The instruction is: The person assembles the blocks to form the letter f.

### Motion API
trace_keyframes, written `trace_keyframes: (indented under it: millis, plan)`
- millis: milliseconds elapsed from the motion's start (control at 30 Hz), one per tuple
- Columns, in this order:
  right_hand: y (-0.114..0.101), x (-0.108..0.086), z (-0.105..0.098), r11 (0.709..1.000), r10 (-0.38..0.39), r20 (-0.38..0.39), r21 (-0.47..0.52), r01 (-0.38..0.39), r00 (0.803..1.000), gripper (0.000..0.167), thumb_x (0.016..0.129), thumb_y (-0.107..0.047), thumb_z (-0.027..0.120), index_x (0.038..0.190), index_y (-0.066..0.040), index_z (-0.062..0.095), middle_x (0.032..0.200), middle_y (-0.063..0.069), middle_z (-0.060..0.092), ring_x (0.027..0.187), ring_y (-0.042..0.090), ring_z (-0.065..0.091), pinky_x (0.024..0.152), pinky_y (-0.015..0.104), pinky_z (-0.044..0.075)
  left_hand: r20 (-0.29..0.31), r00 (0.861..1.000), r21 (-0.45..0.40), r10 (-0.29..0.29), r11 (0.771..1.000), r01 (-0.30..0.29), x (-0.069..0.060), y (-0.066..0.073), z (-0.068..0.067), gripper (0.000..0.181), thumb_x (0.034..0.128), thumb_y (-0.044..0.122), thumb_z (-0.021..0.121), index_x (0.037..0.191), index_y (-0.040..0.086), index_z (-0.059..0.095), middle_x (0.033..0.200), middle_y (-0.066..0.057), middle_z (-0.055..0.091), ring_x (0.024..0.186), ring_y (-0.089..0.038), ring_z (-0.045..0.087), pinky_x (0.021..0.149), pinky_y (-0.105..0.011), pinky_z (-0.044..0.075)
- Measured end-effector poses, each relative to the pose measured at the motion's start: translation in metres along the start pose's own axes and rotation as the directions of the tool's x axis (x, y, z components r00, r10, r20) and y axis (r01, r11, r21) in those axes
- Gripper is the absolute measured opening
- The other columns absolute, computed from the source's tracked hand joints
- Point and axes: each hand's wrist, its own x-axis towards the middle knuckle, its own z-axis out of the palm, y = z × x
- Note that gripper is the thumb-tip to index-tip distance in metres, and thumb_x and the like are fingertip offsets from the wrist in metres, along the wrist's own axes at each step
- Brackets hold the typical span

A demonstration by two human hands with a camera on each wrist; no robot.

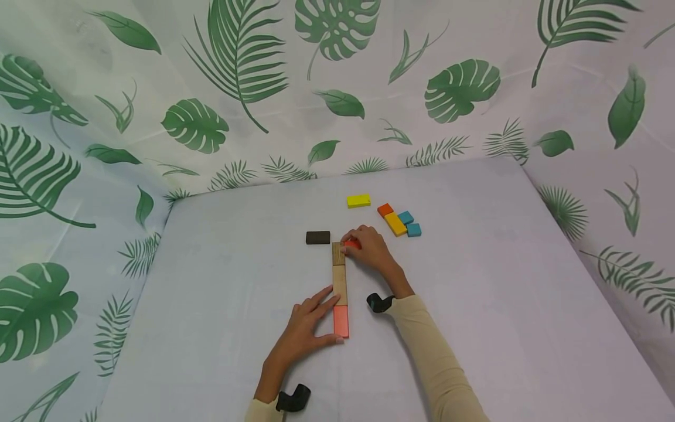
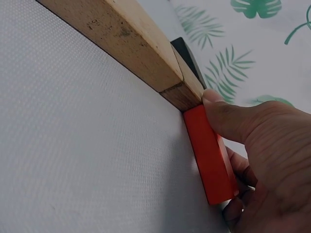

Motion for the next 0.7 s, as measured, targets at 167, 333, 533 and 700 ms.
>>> trace_keyframes:
  millis: [167,333,533,700]
  plan:
    - [0.0007,-0.0001,0.0002,1.000,-0.008,-0.011,0.019,0.008,1.000,0.028,0.088,-0.026,0.072,0.109,-0.008,0.070,0.102,0.015,0.062,0.093,0.029,0.053,0.083,0.042,0.040,-0.002,1.000,-0.007,0.002,1.000,-0.002,-0.0006,-0.0004,0.0004,0.086,0.0755,0.057,0.076,0.149,0.029,0.041,0.158,0.006,0.034,0.121,-0.015,0.051,0.085,-0.031,0.033]
    - [0.0017,0.0000,0.0006,1.000,-0.012,-0.017,0.028,0.013,1.000,0.027,0.088,-0.026,0.072,0.109,-0.007,0.070,0.100,0.014,0.062,0.091,0.028,0.052,0.081,0.039,0.039,-0.007,1.000,-0.006,0.004,1.000,-0.004,-0.0007,-0.0009,0.0009,0.086,0.0754,0.057,0.075,0.149,0.028,0.041,0.158,0.006,0.034,0.123,-0.015,0.051,0.085,-0.032,0.033]
    - [0.0033,-0.0011,0.0020,1.000,-0.006,-0.021,0.022,0.006,1.000,0.029,0.089,-0.028,0.071,0.111,-0.009,0.070,0.104,0.015,0.063,0.096,0.029,0.052,0.084,0.040,0.039,-0.006,1.000,0.012,0.013,1.000,-0.013,-0.0006,-0.0016,0.0014,0.086,0.0760,0.059,0.074,0.150,0.029,0.040,0.158,0.006,0.033,0.120,-0.014,0.052,0.085,-0.030,0.033]
    - [0.0048,-0.0029,0.0022,0.998,-0.035,-0.048,0.055,0.037,0.998,0.031,0.089,-0.028,0.071,0.113,-0.007,0.070,0.104,0.015,0.063,0.097,0.029,0.052,0.086,0.042,0.040,-0.024,0.999,0.018,0.037,0.999,-0.036,-0.0007,-0.0029,0.0017,0.085,0.0770,0.059,0.073,0.149,0.027,0.042,0.157,0.004,0.035,0.121,-0.016,0.052,0.083,-0.030,0.033]
